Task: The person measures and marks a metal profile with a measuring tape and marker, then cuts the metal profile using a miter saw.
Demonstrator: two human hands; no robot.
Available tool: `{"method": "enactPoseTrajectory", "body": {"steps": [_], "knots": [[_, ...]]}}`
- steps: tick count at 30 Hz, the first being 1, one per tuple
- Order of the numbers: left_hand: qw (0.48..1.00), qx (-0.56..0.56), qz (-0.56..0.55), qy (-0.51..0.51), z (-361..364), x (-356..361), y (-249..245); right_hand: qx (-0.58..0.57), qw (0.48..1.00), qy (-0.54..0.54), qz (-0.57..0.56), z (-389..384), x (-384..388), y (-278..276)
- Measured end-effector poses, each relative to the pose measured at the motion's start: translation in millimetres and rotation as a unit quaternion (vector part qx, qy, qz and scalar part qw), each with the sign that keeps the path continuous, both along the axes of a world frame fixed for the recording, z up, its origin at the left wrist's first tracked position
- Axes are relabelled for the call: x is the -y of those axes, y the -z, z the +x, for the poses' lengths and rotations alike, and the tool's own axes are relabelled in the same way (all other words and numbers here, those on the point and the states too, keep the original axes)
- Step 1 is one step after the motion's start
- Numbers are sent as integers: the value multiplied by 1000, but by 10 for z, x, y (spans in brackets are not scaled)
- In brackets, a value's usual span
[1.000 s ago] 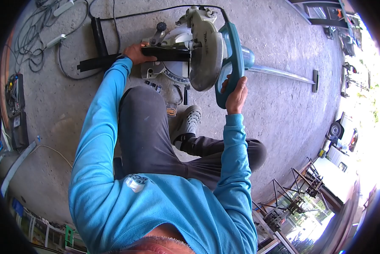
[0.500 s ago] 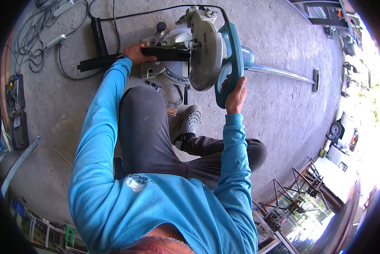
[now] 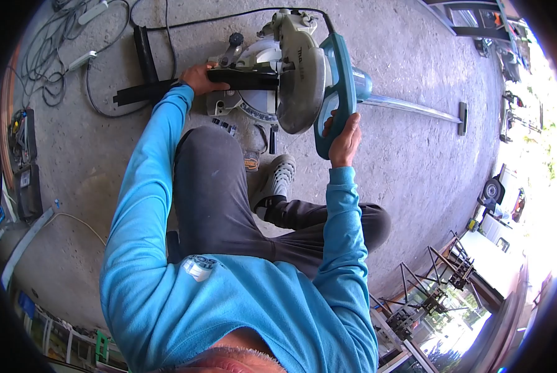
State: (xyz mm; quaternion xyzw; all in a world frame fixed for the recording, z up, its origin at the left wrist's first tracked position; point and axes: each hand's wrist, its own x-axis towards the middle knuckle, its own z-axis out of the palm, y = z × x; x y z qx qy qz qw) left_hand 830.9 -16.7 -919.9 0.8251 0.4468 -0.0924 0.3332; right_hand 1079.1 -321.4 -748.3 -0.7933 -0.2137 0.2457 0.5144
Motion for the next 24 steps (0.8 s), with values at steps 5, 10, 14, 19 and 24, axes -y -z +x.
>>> {"method": "enactPoseTrajectory", "body": {"steps": [5, 10, 14, 19, 24], "knots": [[1000, -3, 4, -1, -1, 8, -21, 13, 1000, -6, -1, -15, -8, 2], [1000, -5, 9, -3, 2, 12, 6, 8, 1000, -2, 1, -25, -9, -3], [1000, -4, -12, 10, -5, -16, 31, 6, 1000, -2, 5, -22, -3, -1], [1000, -3, -10, 3, -6, -2, 19, 12, 1000, -2, 5, -29, -11, 3], [1000, 5, -3, -3, -12, 2, -58, 18, 1000, 1, 0, -40, -18, -30]]}}
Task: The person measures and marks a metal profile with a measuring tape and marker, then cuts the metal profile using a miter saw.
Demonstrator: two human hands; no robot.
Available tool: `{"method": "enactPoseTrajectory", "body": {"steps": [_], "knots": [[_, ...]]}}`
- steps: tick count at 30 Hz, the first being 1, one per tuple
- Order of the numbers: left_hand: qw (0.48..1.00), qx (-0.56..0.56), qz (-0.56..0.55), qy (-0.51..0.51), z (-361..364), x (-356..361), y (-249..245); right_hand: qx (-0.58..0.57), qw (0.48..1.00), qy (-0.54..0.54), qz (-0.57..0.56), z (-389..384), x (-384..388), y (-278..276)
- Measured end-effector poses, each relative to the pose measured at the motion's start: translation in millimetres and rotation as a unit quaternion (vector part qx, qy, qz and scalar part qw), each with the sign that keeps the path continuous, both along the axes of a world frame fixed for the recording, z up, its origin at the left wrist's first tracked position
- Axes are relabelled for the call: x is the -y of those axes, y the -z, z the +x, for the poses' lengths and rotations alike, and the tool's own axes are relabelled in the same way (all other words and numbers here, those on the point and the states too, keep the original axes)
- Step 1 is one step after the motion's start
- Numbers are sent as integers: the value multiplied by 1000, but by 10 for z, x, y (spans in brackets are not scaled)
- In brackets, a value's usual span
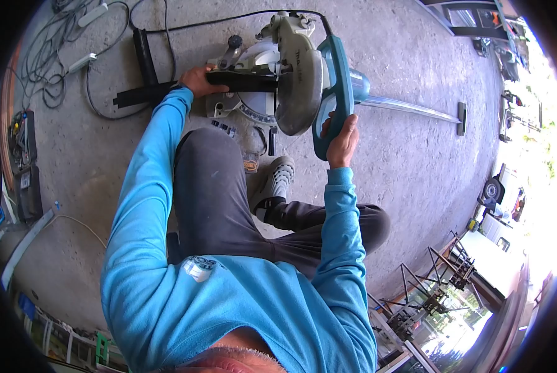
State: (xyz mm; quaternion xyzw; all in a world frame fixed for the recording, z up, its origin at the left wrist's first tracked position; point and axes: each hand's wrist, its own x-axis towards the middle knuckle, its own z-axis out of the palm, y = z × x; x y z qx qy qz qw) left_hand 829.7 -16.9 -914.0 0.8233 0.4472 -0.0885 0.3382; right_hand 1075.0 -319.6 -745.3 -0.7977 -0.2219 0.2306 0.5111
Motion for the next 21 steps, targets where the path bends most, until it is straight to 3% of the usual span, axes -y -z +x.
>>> {"method": "enactPoseTrajectory", "body": {"steps": [11, 16, 18, 20, 21], "knots": [[999, 38, 15, -13, -19, 17, 188, -28, 1000, -8, 10, 36, -15, -37], [997, 71, 37, -6, -269, 208, -49, -33, 999, -21, -9, 196, -303, -554], [996, 55, 72, -22, -491, 364, -475, 27, 999, -20, -6, 356, -445, -700], [992, 97, 77, -5, -805, 411, -649, 250, 968, -30, -11, 461, -554, -890], [989, 122, 83, -1, -938, 414, -755, 285, 958, -4, 41, 476, -625, -931]]}}
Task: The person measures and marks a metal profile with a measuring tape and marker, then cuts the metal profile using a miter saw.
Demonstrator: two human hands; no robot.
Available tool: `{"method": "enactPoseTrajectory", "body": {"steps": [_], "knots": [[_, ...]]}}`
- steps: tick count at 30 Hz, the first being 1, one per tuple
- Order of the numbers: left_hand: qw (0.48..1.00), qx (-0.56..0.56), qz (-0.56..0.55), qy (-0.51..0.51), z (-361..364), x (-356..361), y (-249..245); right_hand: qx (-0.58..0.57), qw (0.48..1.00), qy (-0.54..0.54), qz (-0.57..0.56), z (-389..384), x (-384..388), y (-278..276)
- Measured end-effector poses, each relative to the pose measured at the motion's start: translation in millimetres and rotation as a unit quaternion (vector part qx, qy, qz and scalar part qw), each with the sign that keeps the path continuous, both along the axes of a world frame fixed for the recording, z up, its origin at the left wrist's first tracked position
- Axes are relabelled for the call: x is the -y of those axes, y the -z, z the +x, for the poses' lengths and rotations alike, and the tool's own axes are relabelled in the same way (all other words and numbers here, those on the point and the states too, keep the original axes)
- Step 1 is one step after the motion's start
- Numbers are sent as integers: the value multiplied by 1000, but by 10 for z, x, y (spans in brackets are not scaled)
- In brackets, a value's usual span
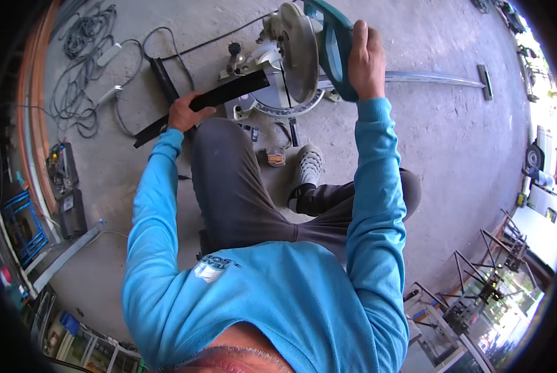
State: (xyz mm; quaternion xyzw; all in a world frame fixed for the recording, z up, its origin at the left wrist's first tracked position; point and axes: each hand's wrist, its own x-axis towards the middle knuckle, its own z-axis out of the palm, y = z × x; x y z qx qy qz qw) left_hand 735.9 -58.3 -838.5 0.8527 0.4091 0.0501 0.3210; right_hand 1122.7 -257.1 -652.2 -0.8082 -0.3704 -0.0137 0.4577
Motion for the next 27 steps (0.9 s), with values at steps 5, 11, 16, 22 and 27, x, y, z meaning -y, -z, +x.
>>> {"method": "enactPoseTrajectory", "body": {"steps": [5, 11, 16, 22, 27], "knots": [[973, 147, 177, 3, -589, 215, -797, 74, 976, -55, 199, -494, -26, -429], [943, 188, 272, 38, -984, 621, -1598, -28, 904, -427, 7, -1488, 370, -726], [931, 174, 314, 61, -1150, 925, -1982, 58, 866, -496, -20, -1746, 556, -794], [931, 169, 315, 78, -1263, 1170, -2163, 22, 832, -553, -33, -1743, 751, -860], [932, 182, 307, 69, -1346, 1303, -2202, -55, 853, -518, 13, -1704, 978, -854]]}}
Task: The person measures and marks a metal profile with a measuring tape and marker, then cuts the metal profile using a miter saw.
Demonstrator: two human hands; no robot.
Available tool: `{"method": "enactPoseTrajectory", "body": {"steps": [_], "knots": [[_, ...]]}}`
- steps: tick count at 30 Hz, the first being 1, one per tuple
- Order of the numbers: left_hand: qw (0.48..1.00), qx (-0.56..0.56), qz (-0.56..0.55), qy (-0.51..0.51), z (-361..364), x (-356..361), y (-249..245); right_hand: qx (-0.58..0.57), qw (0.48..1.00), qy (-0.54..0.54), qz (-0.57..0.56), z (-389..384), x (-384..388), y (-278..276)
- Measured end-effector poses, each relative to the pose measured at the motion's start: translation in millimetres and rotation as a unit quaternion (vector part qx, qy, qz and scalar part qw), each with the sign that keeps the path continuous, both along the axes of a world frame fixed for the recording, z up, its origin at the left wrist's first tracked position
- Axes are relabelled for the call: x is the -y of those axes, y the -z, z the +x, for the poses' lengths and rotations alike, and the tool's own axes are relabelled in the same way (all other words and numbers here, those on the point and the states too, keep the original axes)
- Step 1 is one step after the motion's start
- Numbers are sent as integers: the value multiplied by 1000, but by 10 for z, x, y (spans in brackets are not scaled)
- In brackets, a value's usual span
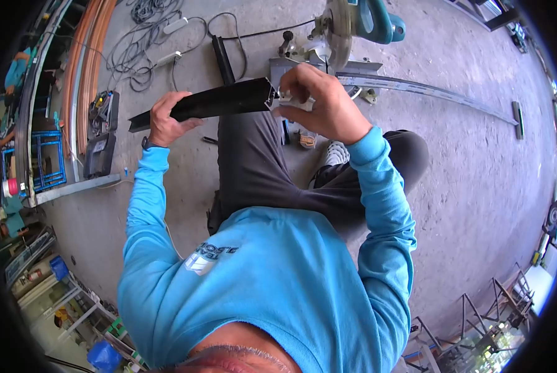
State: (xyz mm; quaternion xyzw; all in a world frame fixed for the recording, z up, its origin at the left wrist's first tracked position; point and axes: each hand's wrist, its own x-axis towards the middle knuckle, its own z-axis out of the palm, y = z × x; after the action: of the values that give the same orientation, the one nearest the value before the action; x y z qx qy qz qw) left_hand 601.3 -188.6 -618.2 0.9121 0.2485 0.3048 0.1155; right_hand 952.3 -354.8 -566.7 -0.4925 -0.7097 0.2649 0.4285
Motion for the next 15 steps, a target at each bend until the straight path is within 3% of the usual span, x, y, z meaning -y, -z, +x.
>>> {"method": "enactPoseTrajectory", "body": {"steps": [6, 7, 8, 9, 10, 11, 12, 13, 15], "knots": [[1000, -24, -17, 3, -26, 24, 30, 66, 997, -47, 11, -84, 41, -151], [1000, 6, -7, 8, 10, 39, 21, 68, 997, -4, 23, -95, 47, -162], [1000, 22, -10, 2, 45, 57, 5, 92, 986, 54, 128, -19, 29, -29], [998, 43, -32, -13, 97, 104, -30, -8, 987, 105, 122, 3, 72, 109], [997, 42, -63, -34, 117, 122, -25, -193, 963, 127, 137, -77, 43, 245], [983, 19, -173, -65, 154, 234, -117, -255, 949, 148, 107, -208, 55, 294], [976, 27, -205, -64, 257, 350, -209, -311, 931, 175, 76, -320, 79, 345], [987, 55, -148, -23, 382, 457, -282, -376, 916, 128, 57, -481, 68, 483], [976, 46, -203, 72, 559, 637, -266, -501, 864, 51, 9, -888, 63, 631]]}}
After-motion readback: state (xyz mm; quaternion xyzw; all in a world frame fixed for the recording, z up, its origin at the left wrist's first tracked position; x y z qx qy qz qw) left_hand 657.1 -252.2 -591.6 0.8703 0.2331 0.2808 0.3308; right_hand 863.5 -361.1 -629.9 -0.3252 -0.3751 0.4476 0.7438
